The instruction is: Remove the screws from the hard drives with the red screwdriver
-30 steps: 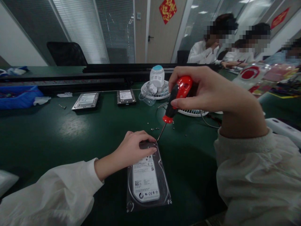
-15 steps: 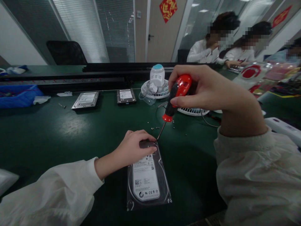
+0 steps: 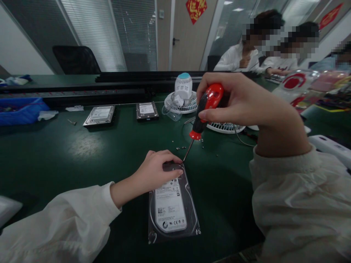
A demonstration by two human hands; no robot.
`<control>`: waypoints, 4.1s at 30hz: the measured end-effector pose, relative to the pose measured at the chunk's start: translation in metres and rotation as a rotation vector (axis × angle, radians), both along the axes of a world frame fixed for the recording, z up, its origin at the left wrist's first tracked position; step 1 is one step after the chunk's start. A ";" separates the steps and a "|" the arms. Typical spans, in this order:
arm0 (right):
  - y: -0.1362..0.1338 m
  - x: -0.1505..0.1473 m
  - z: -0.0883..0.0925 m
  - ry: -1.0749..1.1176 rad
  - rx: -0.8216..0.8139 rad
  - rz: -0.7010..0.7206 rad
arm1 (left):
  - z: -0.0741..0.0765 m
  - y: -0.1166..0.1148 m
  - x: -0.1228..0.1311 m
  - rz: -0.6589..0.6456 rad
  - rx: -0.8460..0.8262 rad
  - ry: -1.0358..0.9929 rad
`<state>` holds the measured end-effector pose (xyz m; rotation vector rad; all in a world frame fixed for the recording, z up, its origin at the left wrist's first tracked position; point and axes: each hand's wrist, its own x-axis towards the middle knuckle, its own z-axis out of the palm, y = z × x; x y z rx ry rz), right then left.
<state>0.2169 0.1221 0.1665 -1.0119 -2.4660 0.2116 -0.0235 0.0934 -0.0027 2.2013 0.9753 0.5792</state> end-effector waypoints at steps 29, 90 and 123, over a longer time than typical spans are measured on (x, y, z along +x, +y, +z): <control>0.000 -0.001 0.001 0.004 0.007 0.008 | -0.002 0.001 0.000 0.005 0.027 0.043; 0.005 0.001 -0.003 -0.014 0.085 0.036 | -0.001 0.000 -0.002 -0.005 0.009 0.067; 0.004 0.000 -0.003 0.033 0.049 0.045 | -0.004 0.000 -0.002 0.011 0.014 0.050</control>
